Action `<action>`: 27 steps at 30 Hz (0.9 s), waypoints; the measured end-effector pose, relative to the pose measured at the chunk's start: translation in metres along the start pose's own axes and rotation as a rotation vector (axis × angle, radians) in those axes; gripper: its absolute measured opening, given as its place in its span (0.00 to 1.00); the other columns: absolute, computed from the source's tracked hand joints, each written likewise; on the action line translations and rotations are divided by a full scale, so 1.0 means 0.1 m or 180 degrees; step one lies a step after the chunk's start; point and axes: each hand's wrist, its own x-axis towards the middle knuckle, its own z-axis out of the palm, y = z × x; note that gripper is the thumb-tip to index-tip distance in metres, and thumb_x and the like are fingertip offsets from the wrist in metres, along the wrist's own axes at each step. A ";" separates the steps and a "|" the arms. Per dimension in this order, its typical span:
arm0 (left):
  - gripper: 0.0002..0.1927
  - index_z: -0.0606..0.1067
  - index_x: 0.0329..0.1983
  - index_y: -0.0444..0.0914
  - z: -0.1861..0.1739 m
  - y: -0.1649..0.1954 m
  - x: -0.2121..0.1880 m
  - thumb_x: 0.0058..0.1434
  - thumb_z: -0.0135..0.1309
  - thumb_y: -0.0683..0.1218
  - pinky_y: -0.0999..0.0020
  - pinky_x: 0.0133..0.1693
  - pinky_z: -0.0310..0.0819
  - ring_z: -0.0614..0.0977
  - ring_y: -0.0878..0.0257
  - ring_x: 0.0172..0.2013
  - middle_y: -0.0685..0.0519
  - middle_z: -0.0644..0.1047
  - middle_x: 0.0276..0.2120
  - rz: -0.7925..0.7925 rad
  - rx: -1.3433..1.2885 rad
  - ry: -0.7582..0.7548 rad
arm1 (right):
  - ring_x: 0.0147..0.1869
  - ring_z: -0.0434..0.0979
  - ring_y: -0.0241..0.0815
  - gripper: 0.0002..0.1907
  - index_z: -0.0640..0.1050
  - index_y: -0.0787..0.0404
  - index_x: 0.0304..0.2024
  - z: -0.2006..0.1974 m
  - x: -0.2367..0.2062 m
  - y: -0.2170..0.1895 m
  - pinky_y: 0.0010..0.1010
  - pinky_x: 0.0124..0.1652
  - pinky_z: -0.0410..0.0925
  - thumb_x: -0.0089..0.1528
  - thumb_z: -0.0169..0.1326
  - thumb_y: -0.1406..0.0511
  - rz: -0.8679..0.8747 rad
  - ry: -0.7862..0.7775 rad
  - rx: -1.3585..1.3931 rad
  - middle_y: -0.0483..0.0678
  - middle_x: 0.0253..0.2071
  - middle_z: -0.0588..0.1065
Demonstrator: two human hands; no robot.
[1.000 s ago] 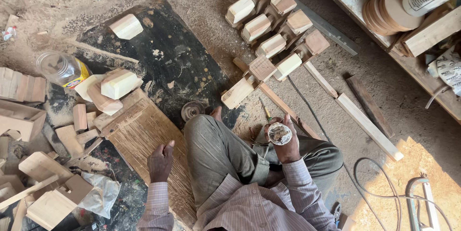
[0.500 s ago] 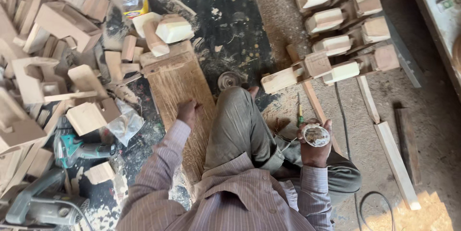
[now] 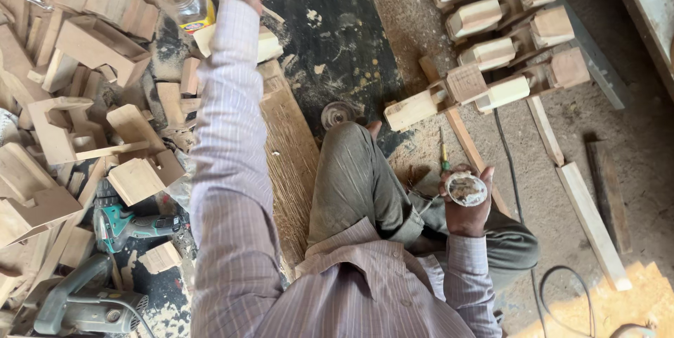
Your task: The person sits on the workshop floor holding a small carved wooden piece and repeatedly presses and rubs a white paste-like material into and around it by hand, turning the piece over to work different sides. They occasionally reach toward nearby wood scraps before resuming working the piece in their lap.
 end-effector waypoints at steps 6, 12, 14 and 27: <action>0.16 0.76 0.54 0.36 0.00 -0.23 -1.41 0.74 0.58 0.53 0.75 0.37 0.80 0.84 0.71 0.40 0.58 0.81 0.41 0.0504 0.0830 -0.1213 | 0.36 0.80 0.49 0.40 0.77 0.63 0.47 0.23 0.03 -0.20 0.32 0.28 0.71 0.70 0.31 0.37 0.0022 0.0070 0.0487 0.53 0.38 0.79; 0.21 0.75 0.55 0.36 0.57 -0.14 -2.95 0.67 0.65 0.53 0.65 0.45 0.87 0.84 0.62 0.44 0.39 0.66 0.64 0.1742 0.1013 -0.3091 | 0.35 0.81 0.46 0.45 0.77 0.69 0.48 0.39 -0.09 -0.40 0.28 0.31 0.73 0.70 0.33 0.34 -0.0119 -0.0331 0.0058 0.55 0.34 0.77; 0.24 0.77 0.52 0.40 0.80 -0.05 -3.34 0.66 0.66 0.61 0.44 0.69 0.64 0.67 0.49 0.67 0.45 0.62 0.68 0.3120 0.1401 -0.3252 | 0.35 0.82 0.47 0.46 0.77 0.69 0.47 0.45 -0.16 -0.48 0.29 0.32 0.74 0.69 0.33 0.33 -0.0074 -0.0389 -0.0025 0.56 0.35 0.78; 0.13 0.83 0.45 0.36 1.33 -0.16 -4.43 0.71 0.59 0.51 0.36 0.70 0.39 0.50 0.44 0.75 0.44 0.60 0.74 0.2786 0.2645 -0.3361 | 0.43 0.79 0.40 0.45 0.75 0.68 0.51 0.43 -0.55 -0.63 0.29 0.45 0.74 0.67 0.31 0.35 -0.0536 -0.0244 -0.0478 0.51 0.41 0.77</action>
